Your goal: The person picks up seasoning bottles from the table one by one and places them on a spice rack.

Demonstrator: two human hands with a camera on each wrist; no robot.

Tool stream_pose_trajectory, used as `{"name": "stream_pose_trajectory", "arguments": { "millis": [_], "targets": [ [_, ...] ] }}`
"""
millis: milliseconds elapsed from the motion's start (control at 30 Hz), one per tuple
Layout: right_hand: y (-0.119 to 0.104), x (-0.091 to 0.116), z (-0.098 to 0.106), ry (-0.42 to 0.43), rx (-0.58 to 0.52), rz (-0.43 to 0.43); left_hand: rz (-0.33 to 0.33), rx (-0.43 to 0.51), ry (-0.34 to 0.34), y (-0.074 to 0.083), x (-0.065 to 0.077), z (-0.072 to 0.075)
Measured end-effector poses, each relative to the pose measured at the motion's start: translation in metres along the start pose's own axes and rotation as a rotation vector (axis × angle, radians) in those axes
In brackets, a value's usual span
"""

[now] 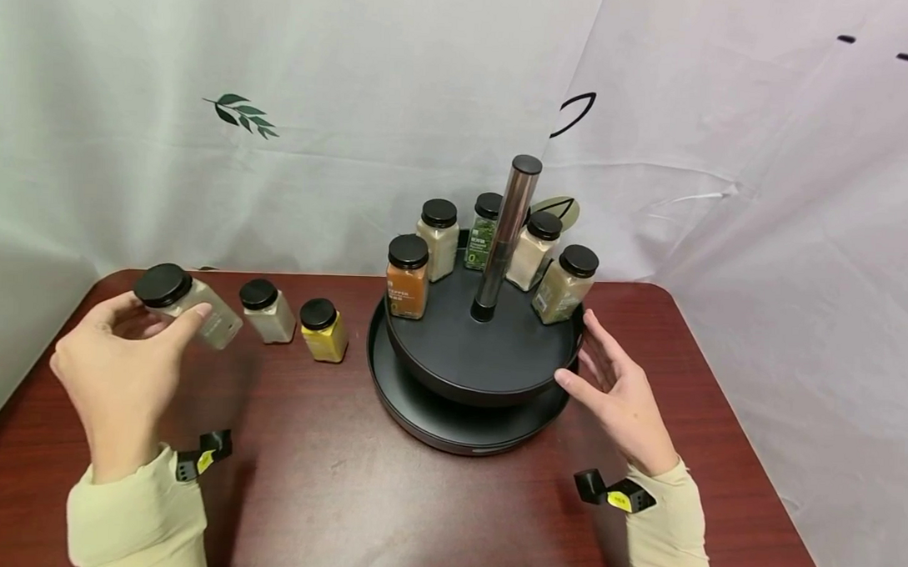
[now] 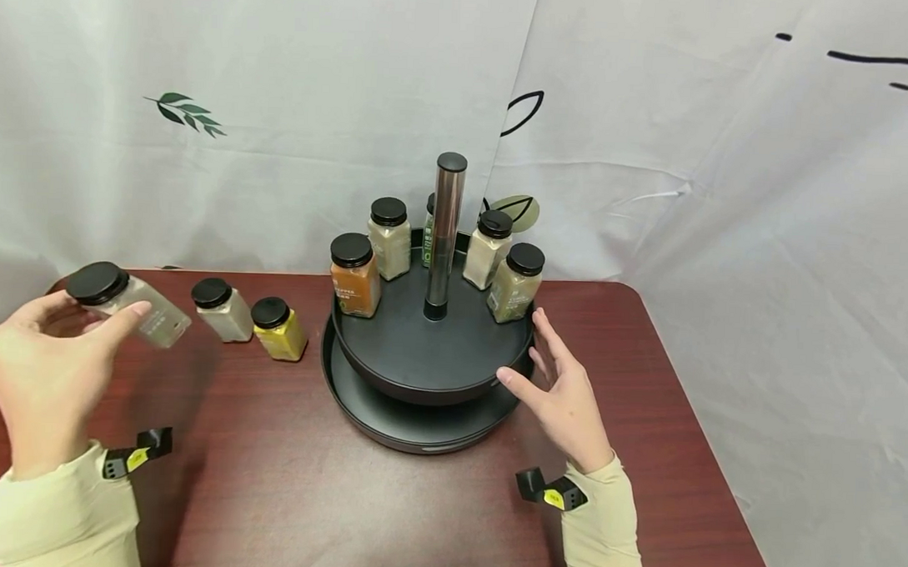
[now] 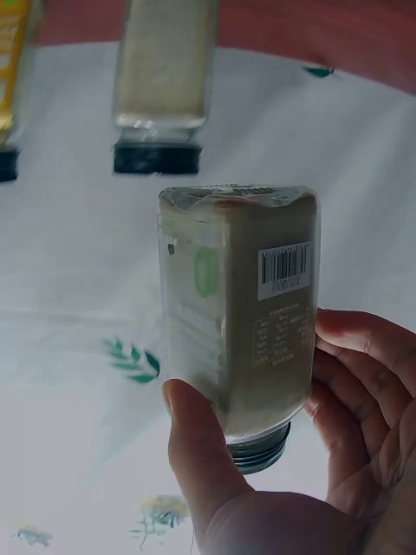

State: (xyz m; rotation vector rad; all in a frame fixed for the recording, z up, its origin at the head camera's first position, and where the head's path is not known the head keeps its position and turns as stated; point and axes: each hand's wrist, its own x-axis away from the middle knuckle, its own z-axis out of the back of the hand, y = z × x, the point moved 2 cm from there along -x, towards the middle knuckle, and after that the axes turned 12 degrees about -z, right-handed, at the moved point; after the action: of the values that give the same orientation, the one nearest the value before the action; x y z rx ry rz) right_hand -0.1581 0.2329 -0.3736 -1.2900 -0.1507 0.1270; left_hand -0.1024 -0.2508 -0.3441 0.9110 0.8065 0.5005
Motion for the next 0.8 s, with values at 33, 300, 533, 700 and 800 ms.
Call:
{"name": "stream_pose_trajectory", "arguments": {
  "millis": [33,300,533,700,800],
  "targets": [
    [0.000,0.000,0.000,0.000,0.000,-0.001,-0.010,0.017,0.004,0.002,0.001,0.000],
    [0.001,0.001,0.000,-0.011,-0.014,-0.012,-0.072,0.060,0.017,0.018,0.011,0.000],
    [0.000,0.001,-0.001,0.004,0.008,0.000,-0.143,0.072,-0.002,0.039,0.021,-0.002],
    [0.000,0.000,-0.001,0.020,0.035,0.011,-0.224,0.084,-0.023,0.055,0.028,-0.005],
    [0.001,0.000,-0.001,0.025,0.046,0.014,-0.272,0.110,-0.040,0.063,0.031,-0.009]
  ]
}}
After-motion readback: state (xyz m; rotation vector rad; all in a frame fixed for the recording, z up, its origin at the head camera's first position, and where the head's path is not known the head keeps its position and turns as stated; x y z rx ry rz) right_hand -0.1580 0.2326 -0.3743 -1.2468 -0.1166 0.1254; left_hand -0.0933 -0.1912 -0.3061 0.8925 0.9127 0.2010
